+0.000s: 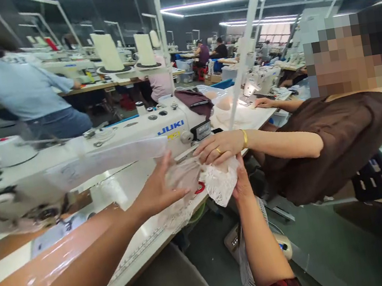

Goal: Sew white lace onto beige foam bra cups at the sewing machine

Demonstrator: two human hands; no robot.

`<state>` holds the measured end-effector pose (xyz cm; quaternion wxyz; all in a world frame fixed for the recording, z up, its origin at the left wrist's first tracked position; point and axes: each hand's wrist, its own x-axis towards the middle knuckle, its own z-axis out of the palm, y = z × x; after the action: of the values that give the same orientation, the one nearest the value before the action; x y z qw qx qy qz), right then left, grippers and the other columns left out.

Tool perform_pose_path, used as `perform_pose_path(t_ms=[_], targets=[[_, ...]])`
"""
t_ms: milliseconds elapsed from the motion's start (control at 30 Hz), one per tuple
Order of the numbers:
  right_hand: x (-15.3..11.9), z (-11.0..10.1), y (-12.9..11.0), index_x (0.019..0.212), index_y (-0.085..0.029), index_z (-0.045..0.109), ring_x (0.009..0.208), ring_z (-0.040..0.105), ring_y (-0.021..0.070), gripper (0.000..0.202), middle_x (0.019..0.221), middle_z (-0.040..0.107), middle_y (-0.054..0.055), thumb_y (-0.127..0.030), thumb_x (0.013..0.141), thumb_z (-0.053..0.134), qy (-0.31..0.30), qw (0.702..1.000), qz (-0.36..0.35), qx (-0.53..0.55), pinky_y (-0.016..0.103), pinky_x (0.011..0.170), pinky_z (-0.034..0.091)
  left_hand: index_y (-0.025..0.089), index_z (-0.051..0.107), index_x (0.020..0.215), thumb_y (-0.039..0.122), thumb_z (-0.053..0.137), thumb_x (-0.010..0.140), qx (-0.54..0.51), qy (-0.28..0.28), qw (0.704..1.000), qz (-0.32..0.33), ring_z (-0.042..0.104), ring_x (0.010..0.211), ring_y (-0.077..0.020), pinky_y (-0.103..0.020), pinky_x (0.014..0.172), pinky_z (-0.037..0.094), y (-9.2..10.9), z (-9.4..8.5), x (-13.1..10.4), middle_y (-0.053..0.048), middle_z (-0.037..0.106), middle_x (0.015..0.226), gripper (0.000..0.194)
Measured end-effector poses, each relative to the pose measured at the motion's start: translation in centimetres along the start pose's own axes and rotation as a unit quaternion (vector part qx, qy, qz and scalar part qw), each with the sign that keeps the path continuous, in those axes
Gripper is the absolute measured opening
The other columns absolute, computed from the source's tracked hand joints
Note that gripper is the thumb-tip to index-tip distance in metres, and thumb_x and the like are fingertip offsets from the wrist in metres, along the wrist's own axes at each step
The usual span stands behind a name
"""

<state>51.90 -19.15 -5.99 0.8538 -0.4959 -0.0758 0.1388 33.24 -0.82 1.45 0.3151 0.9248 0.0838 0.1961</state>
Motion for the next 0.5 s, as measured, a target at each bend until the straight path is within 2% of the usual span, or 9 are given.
perform_pose_path(t_ms=[100,167,233,300,333,367,400,467,500], targets=[[-2.4,3.3,2.2,0.128,-0.024,0.059,0.102,0.068,0.0244,0.069,0.111,0.072,0.007,-0.041,0.065,0.080,-0.056,0.996,0.064,0.016,0.043,0.089,0.056,0.013,0.020,0.153,0.043,0.076,0.071,0.001,-0.076,0.996,-0.043,0.028,0.144,-0.0391,-0.053,0.118,0.028,-2.4,1.5,0.0,-0.020,0.023,0.159,0.104],[-3.6,4.7,2.8,0.126,-0.022,0.060,0.099,0.070,0.0245,0.071,0.107,0.073,0.006,-0.035,0.060,0.083,-0.076,0.992,0.094,0.023,0.043,0.089,0.056,0.013,0.033,0.149,0.038,0.075,0.070,0.001,-0.080,0.996,-0.049,0.030,0.143,-0.0392,-0.054,0.117,0.027,-3.3,2.1,-1.1,-0.020,0.031,0.156,0.093],[-4.8,5.7,2.9,0.125,-0.022,0.061,0.097,0.070,0.0241,0.071,0.103,0.074,0.006,-0.030,0.058,0.084,-0.083,0.990,0.113,0.031,0.042,0.090,0.056,0.014,0.046,0.141,0.040,0.070,0.075,-0.031,-0.015,0.998,-0.051,0.034,0.141,-0.0370,-0.053,0.119,0.025,-3.0,2.0,-2.7,-0.018,0.040,0.151,0.075],[-6.5,6.3,2.7,0.124,-0.023,0.061,0.100,0.069,0.0234,0.068,0.107,0.074,0.005,-0.029,0.060,0.083,-0.094,0.988,0.116,0.038,0.041,0.093,0.055,0.015,0.056,0.131,0.048,0.060,0.084,-0.133,0.062,0.984,-0.097,0.043,0.135,-0.0340,-0.049,0.117,0.029,-2.0,1.2,-4.7,-0.016,0.052,0.141,0.058],[-7.6,6.6,2.6,0.124,-0.024,0.062,0.102,0.068,0.0231,0.066,0.110,0.073,0.005,-0.031,0.062,0.082,-0.110,0.987,0.110,0.035,0.040,0.094,0.054,0.015,0.060,0.126,0.054,0.054,0.087,-0.219,0.072,0.962,-0.147,0.050,0.128,-0.0332,-0.048,0.113,0.036,-1.5,0.7,-5.8,-0.016,0.058,0.134,0.056],[-8.8,6.9,2.5,0.124,-0.025,0.062,0.105,0.067,0.0230,0.062,0.115,0.072,0.005,-0.032,0.064,0.080,-0.138,0.985,0.101,0.024,0.040,0.095,0.054,0.014,0.063,0.121,0.062,0.049,0.088,-0.320,0.061,0.923,-0.204,0.058,0.119,-0.0333,-0.048,0.105,0.044,-1.0,0.1,-6.9,-0.016,0.064,0.125,0.059],[-10.2,7.3,2.4,0.122,-0.025,0.064,0.105,0.067,0.0231,0.059,0.117,0.071,0.005,-0.033,0.066,0.080,-0.180,0.979,0.095,0.003,0.039,0.094,0.054,0.014,0.065,0.117,0.069,0.047,0.086,-0.421,0.042,0.869,-0.255,0.063,0.109,-0.0337,-0.047,0.095,0.051,-0.6,-0.5,-7.9,-0.016,0.069,0.115,0.066],[-12.7,8.2,2.4,0.117,-0.025,0.067,0.106,0.066,0.0238,0.049,0.118,0.070,0.005,-0.033,0.070,0.078,-0.309,0.945,0.073,-0.073,0.038,0.092,0.053,0.012,0.068,0.111,0.075,0.058,0.076,-0.571,0.021,0.757,-0.317,0.069,0.094,-0.0339,-0.043,0.079,0.057,-0.2,-1.7,-10.0,-0.015,0.073,0.100,0.072],[-13.9,8.7,2.4,0.115,-0.025,0.069,0.108,0.065,0.0242,0.044,0.119,0.070,0.006,-0.032,0.072,0.076,-0.388,0.913,0.046,-0.114,0.039,0.095,0.051,0.012,0.068,0.109,0.070,0.068,0.070,-0.609,0.033,0.721,-0.329,0.070,0.090,-0.0331,-0.040,0.075,0.058,-0.1,-2.3,-11.0,-0.014,0.074,0.095,0.070]])
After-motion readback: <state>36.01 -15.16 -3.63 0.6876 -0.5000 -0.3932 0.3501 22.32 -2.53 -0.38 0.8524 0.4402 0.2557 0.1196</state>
